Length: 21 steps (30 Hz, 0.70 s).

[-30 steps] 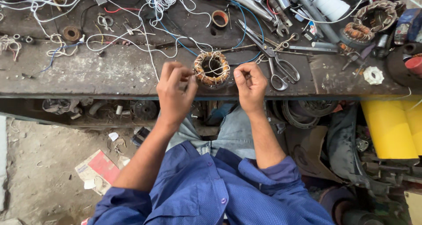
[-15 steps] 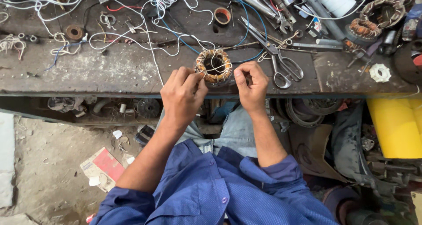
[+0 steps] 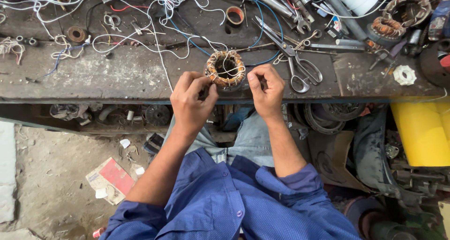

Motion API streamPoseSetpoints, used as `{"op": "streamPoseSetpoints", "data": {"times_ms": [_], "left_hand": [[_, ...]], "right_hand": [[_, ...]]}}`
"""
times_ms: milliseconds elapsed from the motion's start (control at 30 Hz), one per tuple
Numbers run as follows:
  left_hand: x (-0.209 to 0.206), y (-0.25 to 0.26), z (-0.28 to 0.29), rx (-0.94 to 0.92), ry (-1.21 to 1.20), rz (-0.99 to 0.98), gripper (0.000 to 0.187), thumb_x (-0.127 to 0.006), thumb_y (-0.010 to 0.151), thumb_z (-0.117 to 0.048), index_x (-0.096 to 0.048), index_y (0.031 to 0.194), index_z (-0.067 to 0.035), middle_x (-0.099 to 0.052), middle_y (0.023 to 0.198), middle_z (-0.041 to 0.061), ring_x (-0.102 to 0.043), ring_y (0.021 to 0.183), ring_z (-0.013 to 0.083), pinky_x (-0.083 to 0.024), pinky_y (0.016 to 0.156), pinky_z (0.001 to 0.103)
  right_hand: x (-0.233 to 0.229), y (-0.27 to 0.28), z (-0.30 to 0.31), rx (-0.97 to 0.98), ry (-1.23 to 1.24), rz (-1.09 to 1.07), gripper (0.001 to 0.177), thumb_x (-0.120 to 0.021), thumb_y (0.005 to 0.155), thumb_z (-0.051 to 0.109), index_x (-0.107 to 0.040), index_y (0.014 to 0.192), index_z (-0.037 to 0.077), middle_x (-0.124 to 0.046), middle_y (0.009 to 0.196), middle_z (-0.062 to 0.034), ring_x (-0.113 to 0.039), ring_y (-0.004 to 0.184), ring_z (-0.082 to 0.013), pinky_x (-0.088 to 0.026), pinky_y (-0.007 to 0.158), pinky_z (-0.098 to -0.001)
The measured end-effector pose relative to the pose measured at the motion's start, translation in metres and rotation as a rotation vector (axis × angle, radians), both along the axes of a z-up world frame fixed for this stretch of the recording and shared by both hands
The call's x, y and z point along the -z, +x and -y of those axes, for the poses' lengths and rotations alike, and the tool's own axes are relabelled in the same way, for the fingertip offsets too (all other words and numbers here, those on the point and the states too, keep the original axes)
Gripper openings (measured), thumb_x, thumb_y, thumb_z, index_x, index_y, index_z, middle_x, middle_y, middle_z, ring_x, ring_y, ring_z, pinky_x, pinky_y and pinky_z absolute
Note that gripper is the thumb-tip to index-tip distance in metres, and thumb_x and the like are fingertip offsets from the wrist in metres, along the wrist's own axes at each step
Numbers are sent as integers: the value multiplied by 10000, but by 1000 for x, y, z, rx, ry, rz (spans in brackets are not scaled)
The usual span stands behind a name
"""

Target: The person trims and adjusts copper windings on a cylindrical electrical coil using shears. They repeatedly cut protruding wire ends and tuck them into the coil slots while seated at a cluttered workbench.

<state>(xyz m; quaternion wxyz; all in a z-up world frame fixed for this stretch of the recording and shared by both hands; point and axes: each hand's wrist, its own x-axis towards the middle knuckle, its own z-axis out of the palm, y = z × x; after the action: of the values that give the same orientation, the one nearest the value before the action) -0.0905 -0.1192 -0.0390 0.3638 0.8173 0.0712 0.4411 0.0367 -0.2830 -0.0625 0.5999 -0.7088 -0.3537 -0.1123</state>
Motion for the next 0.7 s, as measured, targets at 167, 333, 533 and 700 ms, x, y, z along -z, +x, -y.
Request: {"op": "streamPoseSetpoints", "data": {"times_ms": [167,333,533,700], "left_hand": [[-8,1,0,-79,195,-71,138,-789,836,-39,-692,933,-50,-638,950,71,-647,861,266,-523,736,390],[-8,9,-1,-55,175,-96,151,-768,792,-8,-644,872,-42,-617,918,82,-638,827,277,-513,708,398],[-6,9,-7,94,128,-1,152,-732,801,21,-628,901,-30,-603,923,101,-643,804,291,-527,696,406],[-1,7,-6,135,-149,18,134,-719,825,6,-608,896,-17,-614,944,108,-642,740,245,-528,653,359]], "right_hand": [[-1,1,-2,1,-5,34,119,-695,1014,79,-636,949,-2,-641,911,-41,-577,777,-104,-469,693,-254],[1,0,-1,14,-16,54,97,-699,1009,72,-643,974,1,-651,949,-52,-605,824,-118,-497,732,-263],[-1,3,-4,-146,52,-80,327,-750,982,163,-595,1233,22,-596,1241,-97,-620,1011,-143,-542,885,-275],[-15,3,-3,-206,-196,46,719,-863,850,293,-537,1446,55,-618,1394,-124,-652,1251,-268,-543,1068,-381]]}}
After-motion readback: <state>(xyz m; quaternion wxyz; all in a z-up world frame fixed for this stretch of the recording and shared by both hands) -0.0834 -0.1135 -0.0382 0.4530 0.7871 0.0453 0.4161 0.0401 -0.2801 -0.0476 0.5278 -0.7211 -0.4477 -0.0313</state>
